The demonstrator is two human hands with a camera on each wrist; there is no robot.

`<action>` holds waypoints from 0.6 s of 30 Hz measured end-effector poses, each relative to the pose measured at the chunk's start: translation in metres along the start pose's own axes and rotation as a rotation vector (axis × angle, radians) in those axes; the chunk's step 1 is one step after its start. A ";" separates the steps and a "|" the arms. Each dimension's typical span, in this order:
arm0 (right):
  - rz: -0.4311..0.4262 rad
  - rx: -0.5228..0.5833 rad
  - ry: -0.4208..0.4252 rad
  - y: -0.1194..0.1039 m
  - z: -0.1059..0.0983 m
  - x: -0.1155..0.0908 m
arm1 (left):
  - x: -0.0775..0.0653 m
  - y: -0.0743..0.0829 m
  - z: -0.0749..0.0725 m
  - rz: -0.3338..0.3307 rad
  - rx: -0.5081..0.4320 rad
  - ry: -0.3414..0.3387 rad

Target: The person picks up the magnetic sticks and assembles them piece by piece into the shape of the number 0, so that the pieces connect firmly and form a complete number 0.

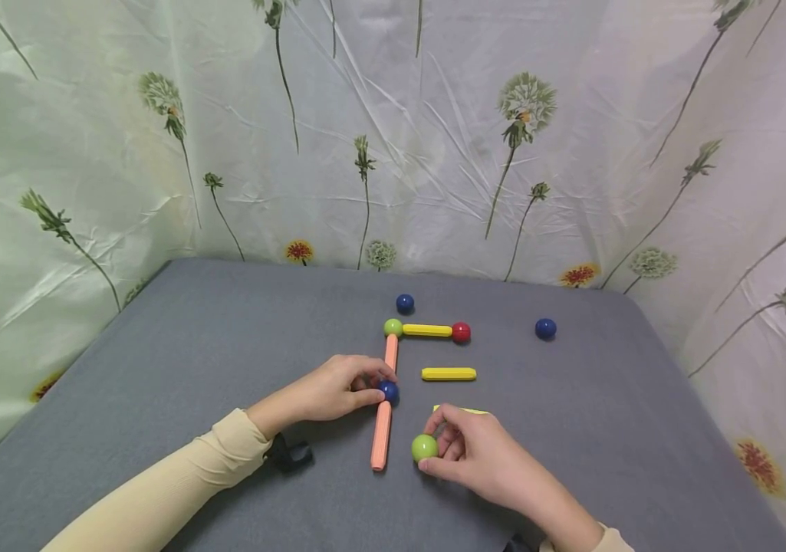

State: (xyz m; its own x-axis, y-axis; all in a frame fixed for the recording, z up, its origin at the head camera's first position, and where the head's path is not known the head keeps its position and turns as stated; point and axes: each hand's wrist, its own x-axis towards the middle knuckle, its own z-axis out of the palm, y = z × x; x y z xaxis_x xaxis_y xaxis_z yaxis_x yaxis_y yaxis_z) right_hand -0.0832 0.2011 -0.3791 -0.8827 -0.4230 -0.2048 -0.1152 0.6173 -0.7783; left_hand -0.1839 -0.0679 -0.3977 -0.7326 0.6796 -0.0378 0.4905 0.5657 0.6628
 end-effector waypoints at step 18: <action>-0.021 0.109 -0.128 -0.011 0.039 0.000 | 0.000 -0.001 0.001 0.024 -0.012 0.020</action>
State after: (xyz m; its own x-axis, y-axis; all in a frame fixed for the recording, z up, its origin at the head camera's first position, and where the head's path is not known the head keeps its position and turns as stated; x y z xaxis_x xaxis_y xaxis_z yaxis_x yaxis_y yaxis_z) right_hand -0.0646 0.1681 -0.3937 -0.8145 -0.5205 -0.2561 -0.0769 0.5345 -0.8416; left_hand -0.1835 -0.0681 -0.3990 -0.7301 0.6833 -0.0073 0.5021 0.5437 0.6725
